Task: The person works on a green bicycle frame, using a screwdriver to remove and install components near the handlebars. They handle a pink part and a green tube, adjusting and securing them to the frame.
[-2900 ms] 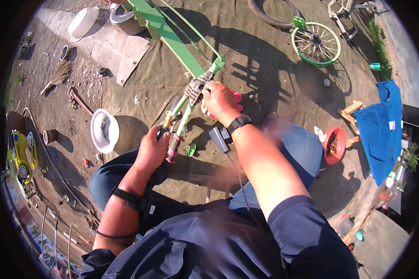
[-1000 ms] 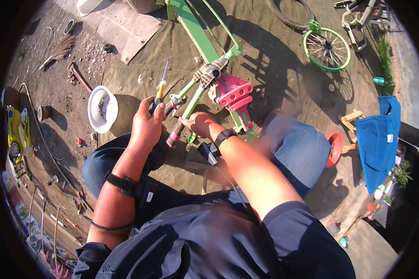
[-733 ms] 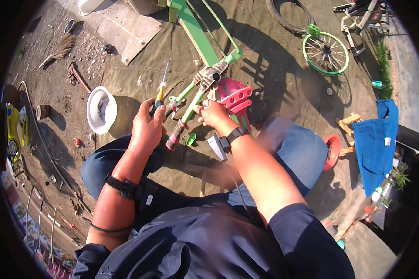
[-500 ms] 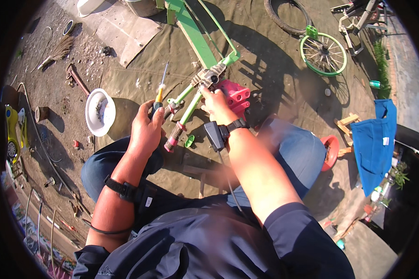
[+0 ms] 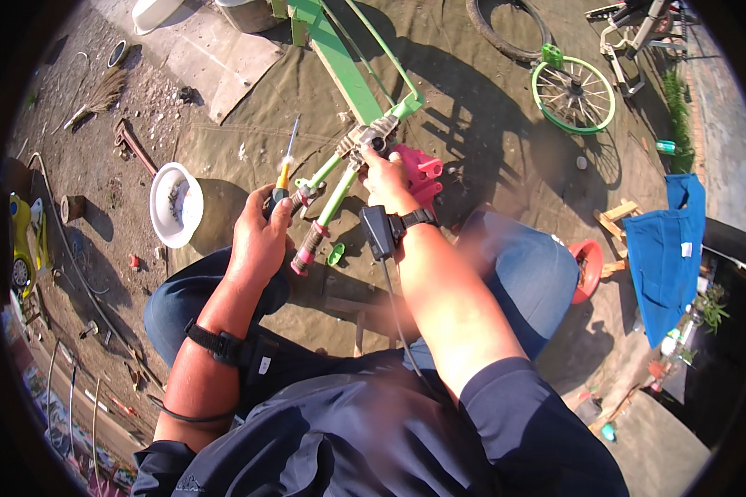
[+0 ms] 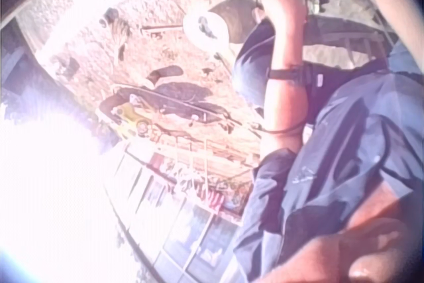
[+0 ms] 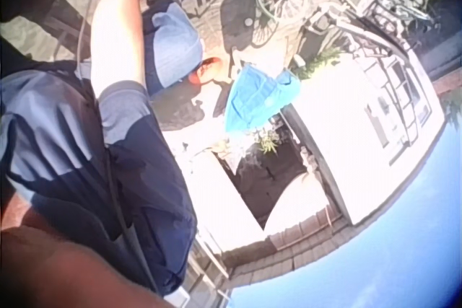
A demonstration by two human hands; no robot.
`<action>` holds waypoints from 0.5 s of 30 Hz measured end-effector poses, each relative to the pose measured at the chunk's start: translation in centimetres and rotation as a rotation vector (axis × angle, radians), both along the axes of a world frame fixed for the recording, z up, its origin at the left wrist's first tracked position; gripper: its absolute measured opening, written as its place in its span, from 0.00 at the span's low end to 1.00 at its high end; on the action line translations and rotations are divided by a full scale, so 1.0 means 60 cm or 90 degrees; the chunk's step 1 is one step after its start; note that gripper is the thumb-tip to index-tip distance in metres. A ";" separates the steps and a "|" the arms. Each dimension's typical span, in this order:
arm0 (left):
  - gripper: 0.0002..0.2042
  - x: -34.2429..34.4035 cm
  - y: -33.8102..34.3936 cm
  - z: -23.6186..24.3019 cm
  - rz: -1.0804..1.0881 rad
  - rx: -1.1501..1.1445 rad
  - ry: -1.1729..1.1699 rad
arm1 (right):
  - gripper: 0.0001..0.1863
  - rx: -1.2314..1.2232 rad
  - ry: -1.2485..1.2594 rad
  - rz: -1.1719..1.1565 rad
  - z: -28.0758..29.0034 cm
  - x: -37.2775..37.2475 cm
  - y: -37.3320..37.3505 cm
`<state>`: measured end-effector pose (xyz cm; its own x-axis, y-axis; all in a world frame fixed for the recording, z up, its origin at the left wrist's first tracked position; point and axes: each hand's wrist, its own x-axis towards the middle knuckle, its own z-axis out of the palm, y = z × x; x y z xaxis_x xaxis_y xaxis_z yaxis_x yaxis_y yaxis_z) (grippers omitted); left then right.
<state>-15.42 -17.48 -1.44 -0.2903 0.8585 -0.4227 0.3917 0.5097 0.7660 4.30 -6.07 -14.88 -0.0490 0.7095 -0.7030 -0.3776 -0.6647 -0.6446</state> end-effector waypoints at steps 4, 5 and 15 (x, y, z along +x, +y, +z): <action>0.21 0.001 0.002 0.005 -0.001 -0.008 0.002 | 0.08 0.008 -0.056 -0.010 0.000 -0.004 0.000; 0.21 0.001 0.003 0.006 -0.002 -0.011 0.002 | 0.09 0.010 -0.063 0.005 -0.002 -0.002 0.000; 0.20 0.005 0.002 0.003 -0.004 -0.014 0.005 | 0.14 0.026 -0.082 -0.014 -0.006 -0.001 -0.007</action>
<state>-15.15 -17.34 -1.28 -0.2882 0.8507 -0.4396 0.4005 0.5241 0.7516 4.22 -6.49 -15.26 0.0556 0.7381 -0.6724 -0.3047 -0.6287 -0.7154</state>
